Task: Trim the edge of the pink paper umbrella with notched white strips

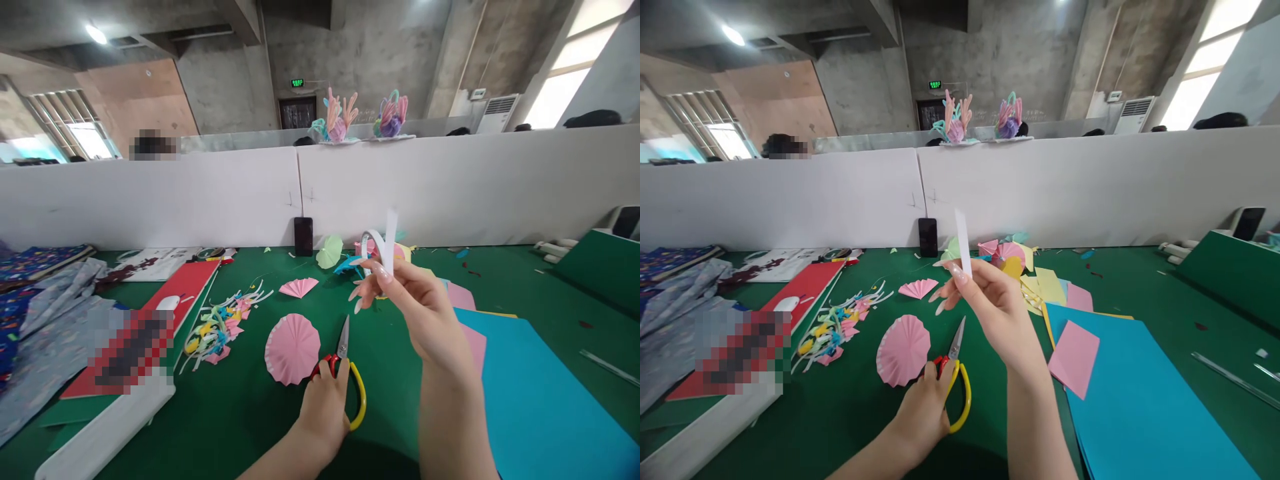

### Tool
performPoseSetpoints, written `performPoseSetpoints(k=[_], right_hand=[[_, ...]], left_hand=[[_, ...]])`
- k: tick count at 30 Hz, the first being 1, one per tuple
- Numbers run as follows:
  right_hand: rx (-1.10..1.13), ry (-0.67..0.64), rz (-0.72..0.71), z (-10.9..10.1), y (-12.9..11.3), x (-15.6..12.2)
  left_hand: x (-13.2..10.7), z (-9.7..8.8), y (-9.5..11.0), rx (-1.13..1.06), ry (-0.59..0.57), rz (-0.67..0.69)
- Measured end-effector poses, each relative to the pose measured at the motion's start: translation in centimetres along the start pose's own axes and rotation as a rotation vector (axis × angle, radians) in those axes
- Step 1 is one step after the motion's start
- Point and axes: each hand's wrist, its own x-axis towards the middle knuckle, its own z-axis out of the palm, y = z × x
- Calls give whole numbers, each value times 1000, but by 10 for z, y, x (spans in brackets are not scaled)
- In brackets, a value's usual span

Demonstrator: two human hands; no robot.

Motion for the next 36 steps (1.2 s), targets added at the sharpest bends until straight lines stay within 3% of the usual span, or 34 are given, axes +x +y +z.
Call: performPoseSetpoints(k=[7, 15, 18, 21, 24, 29, 34, 36], right_hand=[[14, 28, -21, -6, -3, -4], [-31, 50, -27, -4, -4, -6], [-41, 126, -34, -2, -5, -9], [-66, 185, -39, 5, -7, -12], [-89, 150, -4, 21, -6, -14], [-29, -108, 140, 57, 6, -20], [-68, -128, 267, 76, 21, -26], [-73, -186, 310, 85, 27, -26]], left_hand=[[2, -9, -4, -241, -76, 22], [-14, -14, -12, -872, -129, 144], [-18, -34, -12, -1062, -24, 195], [-21, -68, -17, -1413, 189, 266], [-21, -99, -25, -1693, 282, 229], [-22, -121, -38, -1746, 322, 200], [-18, -134, -52, -1850, 425, 225], [-15, -139, -61, -1861, 366, 191]])
